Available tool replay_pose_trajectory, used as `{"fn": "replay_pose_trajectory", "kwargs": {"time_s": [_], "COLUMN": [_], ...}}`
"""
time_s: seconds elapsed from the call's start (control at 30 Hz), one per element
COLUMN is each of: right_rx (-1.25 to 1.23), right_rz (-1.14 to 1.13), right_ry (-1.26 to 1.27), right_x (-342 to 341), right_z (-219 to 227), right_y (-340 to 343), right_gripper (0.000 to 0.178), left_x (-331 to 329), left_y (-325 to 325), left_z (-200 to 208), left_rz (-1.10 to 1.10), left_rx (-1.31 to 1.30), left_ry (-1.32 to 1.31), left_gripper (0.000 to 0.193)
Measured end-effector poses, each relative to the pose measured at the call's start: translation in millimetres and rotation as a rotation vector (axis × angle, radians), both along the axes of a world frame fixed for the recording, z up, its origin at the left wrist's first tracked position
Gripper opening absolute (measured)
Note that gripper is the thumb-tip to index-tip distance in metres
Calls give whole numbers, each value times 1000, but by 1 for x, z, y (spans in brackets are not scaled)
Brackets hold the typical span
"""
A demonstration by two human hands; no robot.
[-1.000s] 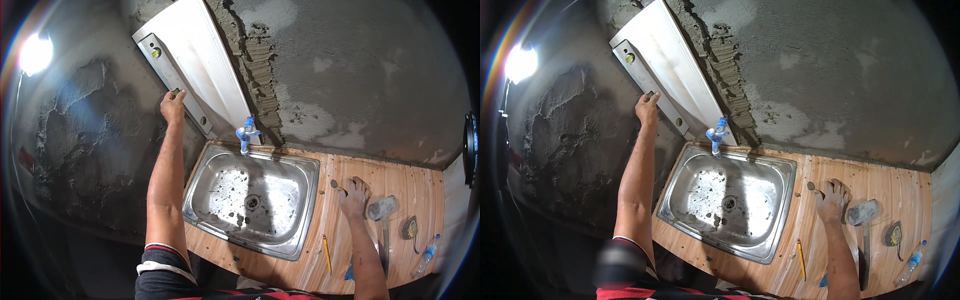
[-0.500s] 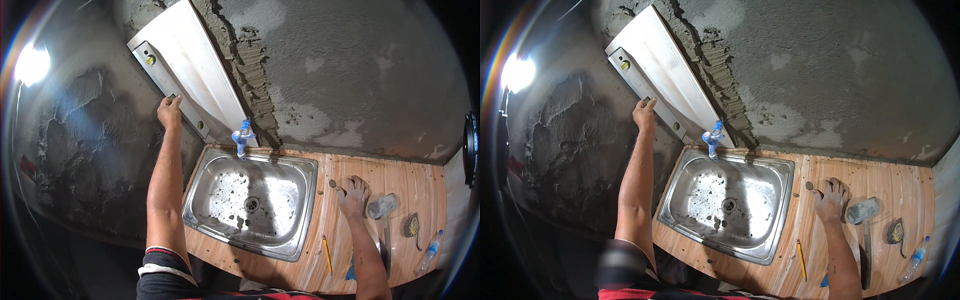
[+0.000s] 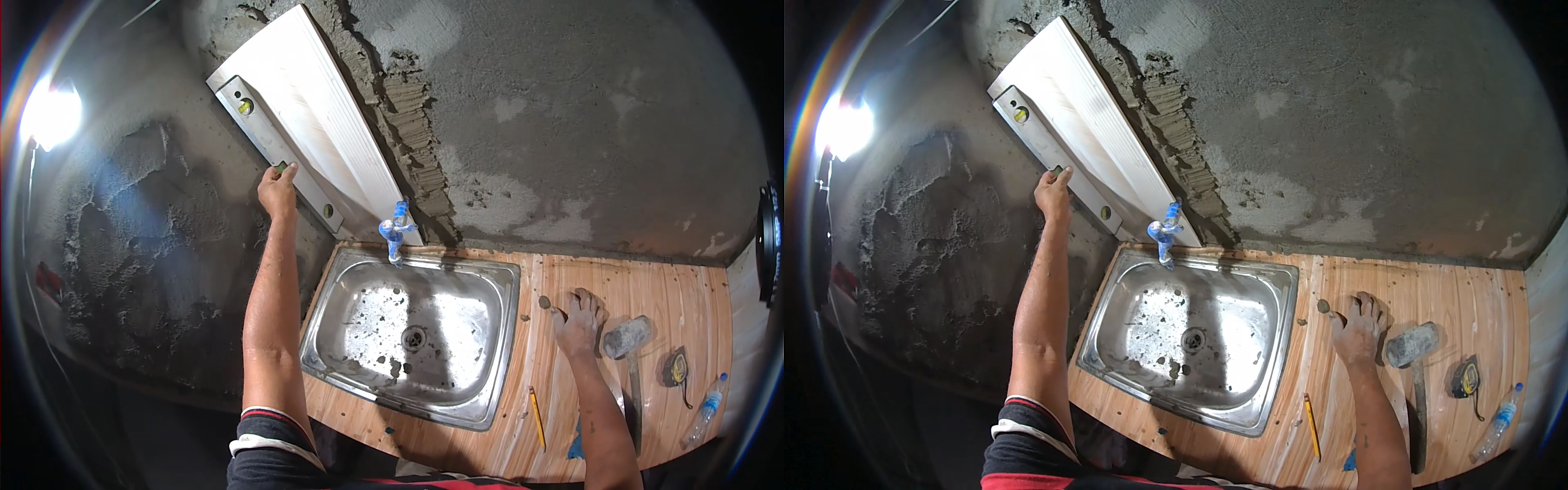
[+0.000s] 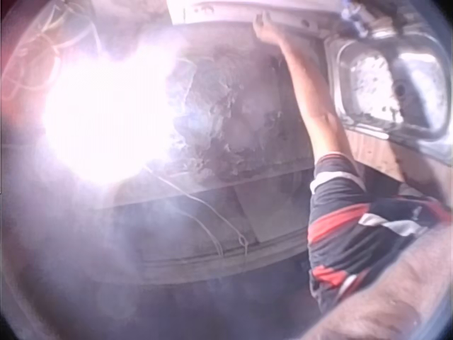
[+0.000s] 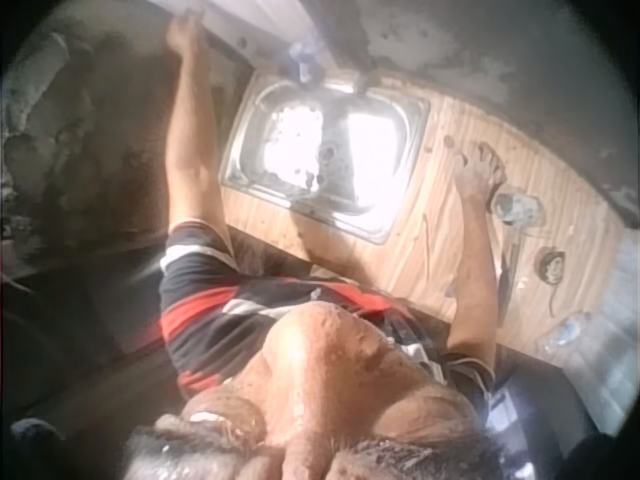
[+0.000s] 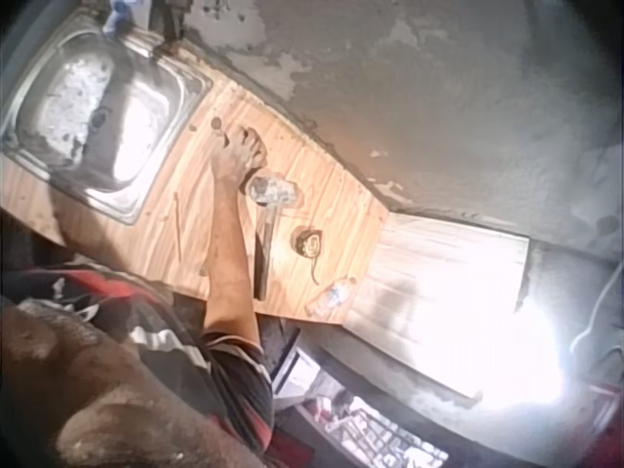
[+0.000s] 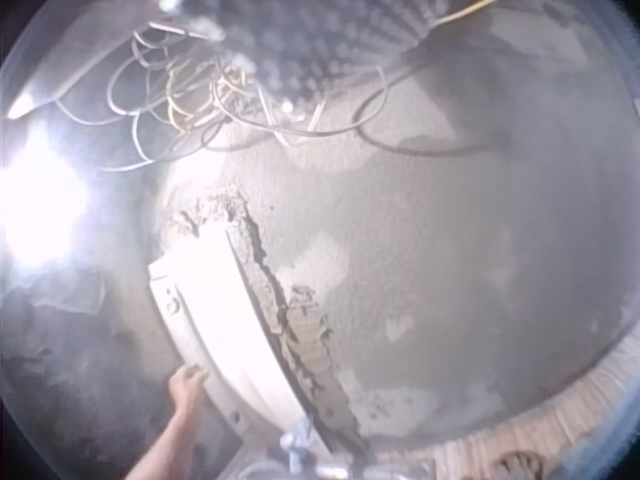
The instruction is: The person applies mortar to the back of a panel using a trowel, positions the panel against the wall behind a sink, and checks its alignment using a level and a hammer.
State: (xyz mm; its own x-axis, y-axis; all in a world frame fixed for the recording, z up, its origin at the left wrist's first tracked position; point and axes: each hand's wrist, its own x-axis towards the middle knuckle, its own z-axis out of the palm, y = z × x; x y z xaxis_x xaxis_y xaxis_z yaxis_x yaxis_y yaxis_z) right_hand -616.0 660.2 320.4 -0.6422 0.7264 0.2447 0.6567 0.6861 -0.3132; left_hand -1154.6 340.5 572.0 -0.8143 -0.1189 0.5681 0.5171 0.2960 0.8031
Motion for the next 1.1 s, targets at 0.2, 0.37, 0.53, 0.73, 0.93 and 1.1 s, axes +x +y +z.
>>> {"fn": "replay_pose_trajectory", "kwargs": {"time_s": [0.2, 0.37, 0.53, 0.73, 0.93, 1.1], "right_rx": [18, 0, -59, -21, -42, -35], "right_rz": [2, -7, -19, -11, -5, 8], "right_ry": [20, 35, -8, 2, 35, 49], "right_x": [0, -1, -3, -3, -3, -3], "right_z": [4, 9, 15, 9, 10, 12], "right_y": [-2, -3, -4, -3, -4, -6], "right_gripper": [49, 50, 53, 52, 53, 51], "left_x": [6, 10, 12, 12, 8, 1], "left_y": [2, 2, 2, 2, 1, -1], "left_z": [3, 5, 6, 7, 5, 1], "left_rz": [-17, -69, -88, -81, -54, 22], "left_rx": [2, 46, 56, 58, 17, -55], "left_ry": [-24, -51, -56, -57, -46, -17], "left_gripper": [24, 21, 20, 21, 24, 29]}}
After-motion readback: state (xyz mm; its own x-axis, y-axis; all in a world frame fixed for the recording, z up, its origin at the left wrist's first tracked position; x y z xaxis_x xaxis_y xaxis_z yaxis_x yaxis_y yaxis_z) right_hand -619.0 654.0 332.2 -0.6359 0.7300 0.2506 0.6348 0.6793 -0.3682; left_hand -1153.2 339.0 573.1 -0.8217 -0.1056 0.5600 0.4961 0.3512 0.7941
